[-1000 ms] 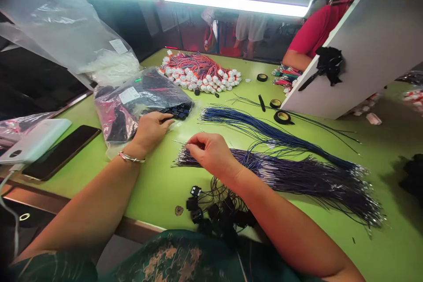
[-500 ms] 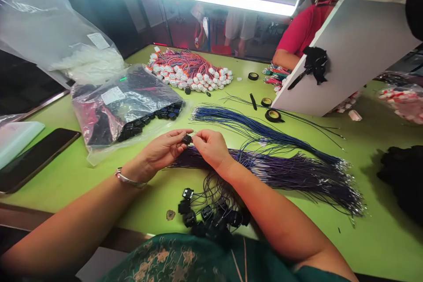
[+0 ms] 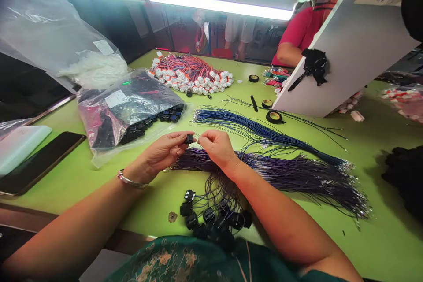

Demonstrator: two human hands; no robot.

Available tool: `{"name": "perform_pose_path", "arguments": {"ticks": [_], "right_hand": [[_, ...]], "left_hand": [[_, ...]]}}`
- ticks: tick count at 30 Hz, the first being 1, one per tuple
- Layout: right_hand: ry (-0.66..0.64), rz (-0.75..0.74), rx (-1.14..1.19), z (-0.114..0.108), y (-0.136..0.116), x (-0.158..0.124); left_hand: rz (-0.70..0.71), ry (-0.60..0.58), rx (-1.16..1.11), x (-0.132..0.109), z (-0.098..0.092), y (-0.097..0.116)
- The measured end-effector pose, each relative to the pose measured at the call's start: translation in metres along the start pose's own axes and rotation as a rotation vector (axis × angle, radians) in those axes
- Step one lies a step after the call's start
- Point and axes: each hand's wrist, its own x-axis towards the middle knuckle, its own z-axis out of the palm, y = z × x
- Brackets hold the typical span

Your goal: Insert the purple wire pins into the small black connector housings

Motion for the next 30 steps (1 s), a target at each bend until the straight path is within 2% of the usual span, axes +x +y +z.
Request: {"name": "perform_pose_path", "arguments": {"ticks": [3,6,16,24,30], "right_hand": [[-0.05,0.013,0.017,0.0032,-0.0005,-0.0036],[-0.045,-0.002,-0.001,0.005,0.0002,-0.0053],[-0.047,0.08,0.177,0.0045,0.0047,0.0004],[-0.017,0.214,0.209,0.0017,0.0032,-0.0009],[-0.072,0.298,0.217,0.0002,0.0012,-0.0009]], "left_hand": [[0.007,0.017,-0.024,-0.0001,0.0003,0.0014],[-0.008,0.02,-0.029,-0.0003,0.0016,0.0009],[-0.114,-0.092,0.058,0.0022,-0.0018,-0.0027],[-0.037,-0.01,0.021,0.0006,-0.0008,-0.0013],[-0.013,0.038,0.012,0.0026,-0.0022,-0.0027]]}}
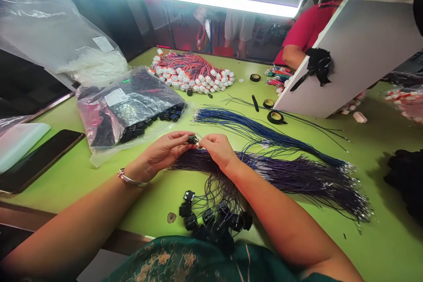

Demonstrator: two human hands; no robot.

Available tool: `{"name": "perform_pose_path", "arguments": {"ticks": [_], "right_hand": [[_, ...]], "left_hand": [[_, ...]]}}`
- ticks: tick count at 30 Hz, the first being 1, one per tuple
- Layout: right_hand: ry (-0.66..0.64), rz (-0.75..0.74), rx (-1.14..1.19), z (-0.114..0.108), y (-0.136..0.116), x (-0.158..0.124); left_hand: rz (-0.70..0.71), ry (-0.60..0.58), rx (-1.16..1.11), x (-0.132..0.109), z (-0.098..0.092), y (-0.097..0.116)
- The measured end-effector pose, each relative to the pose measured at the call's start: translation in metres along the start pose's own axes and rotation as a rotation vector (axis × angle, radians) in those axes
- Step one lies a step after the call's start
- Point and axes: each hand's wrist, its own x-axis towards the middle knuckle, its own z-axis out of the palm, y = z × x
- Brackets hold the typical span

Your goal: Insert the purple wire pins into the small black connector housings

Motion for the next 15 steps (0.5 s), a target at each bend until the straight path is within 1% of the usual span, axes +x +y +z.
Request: {"name": "perform_pose_path", "arguments": {"ticks": [7,10,15], "right_hand": [[-0.066,0.171,0.076,-0.0038,-0.0028,0.0004],[-0.069,0.183,0.084,-0.0037,-0.0029,0.0008],[-0.081,0.165,0.099,-0.003,-0.0031,0.0006]], "left_hand": [[0.019,0.078,0.028,0.0002,0.0003,-0.0005],[0.012,0.09,0.038,-0.0014,0.0022,0.0011],[0.005,0.06,0.054,-0.0028,0.0044,0.0012]]}}
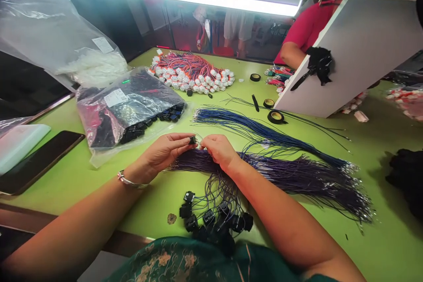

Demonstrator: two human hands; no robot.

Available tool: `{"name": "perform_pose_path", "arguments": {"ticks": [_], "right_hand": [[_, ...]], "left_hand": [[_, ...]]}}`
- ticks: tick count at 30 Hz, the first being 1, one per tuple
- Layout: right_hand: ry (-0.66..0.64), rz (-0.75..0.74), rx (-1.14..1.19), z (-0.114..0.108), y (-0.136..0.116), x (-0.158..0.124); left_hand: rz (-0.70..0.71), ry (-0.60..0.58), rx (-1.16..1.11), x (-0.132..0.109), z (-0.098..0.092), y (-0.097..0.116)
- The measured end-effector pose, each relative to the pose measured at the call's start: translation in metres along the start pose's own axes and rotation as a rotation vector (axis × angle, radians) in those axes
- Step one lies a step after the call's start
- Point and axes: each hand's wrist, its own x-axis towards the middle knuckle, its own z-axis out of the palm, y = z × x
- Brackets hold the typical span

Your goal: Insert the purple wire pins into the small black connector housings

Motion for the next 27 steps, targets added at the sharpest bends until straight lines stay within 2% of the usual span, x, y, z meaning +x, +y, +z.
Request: {"name": "perform_pose_path", "arguments": {"ticks": [7,17,23,27], "right_hand": [[-0.036,-0.044,-0.037,-0.0001,0.0013,0.0002],[-0.064,-0.074,-0.074,0.001,-0.0041,-0.0046],[-0.081,0.0,-0.055,0.0009,-0.0031,-0.006],[-0.079,-0.002,-0.008,0.0001,0.0,-0.0043]], "left_hand": [[0.01,-0.077,0.01,-0.0005,-0.0014,-0.0018],[0.008,-0.075,-0.057,0.0025,-0.0012,-0.0047],[-0.023,-0.089,-0.04,0.0023,-0.0041,-0.0029],[-0.034,-0.102,-0.019,0.0013,-0.0041,-0.0018]]}}
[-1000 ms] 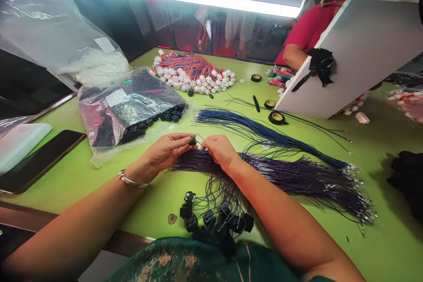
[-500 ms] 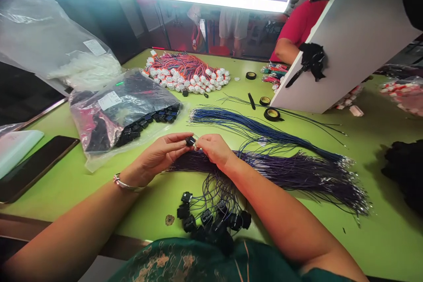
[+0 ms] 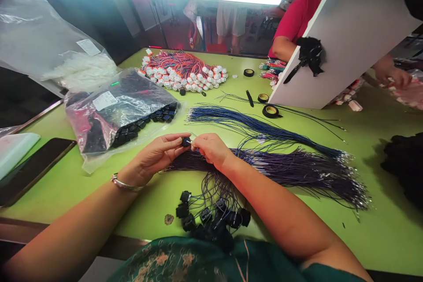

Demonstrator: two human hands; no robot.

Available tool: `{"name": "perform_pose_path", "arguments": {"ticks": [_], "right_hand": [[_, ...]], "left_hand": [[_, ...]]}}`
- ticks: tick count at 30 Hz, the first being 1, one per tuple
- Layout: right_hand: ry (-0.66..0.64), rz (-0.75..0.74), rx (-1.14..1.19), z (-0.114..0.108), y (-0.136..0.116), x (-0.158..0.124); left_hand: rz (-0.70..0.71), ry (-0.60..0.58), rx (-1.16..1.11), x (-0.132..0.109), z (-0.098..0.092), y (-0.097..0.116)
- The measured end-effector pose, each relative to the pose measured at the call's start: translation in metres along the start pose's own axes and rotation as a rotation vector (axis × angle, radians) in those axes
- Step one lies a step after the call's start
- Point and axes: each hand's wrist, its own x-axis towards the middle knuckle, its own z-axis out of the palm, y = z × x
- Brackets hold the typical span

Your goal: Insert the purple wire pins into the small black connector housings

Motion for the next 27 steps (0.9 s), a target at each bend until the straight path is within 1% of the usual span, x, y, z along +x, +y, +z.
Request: {"name": "perform_pose_path", "arguments": {"ticks": [6,10,12,14,16,18,23,27], "right_hand": [[-0.016,0.003,0.008,-0.002,0.0,0.001],[-0.019,0.04,0.019,-0.002,-0.001,0.0],[-0.032,0.067,0.04,-0.002,-0.002,0.0],[-0.04,0.092,0.067,-0.003,-0.002,0.0],[-0.038,0.11,0.086,-0.004,-0.002,0.0],[-0.035,0.118,0.094,-0.005,-0.002,0.0],[-0.043,0.125,0.093,-0.006,-0.003,0.002],[-0.044,0.109,0.067,-0.006,-0.002,0.003]], "left_hand": [[0.024,-0.011,-0.003,0.001,0.0,-0.002],[0.055,0.026,0.039,0.001,0.003,-0.003],[0.103,0.061,0.088,0.0,0.004,-0.004],[0.182,0.095,0.17,-0.001,0.006,-0.004],[0.261,0.107,0.247,-0.001,0.007,-0.005],[0.305,0.109,0.289,-0.001,0.008,-0.006],[0.285,0.155,0.343,0.0,0.008,-0.011],[0.264,0.15,0.396,0.001,0.007,-0.015]]}}
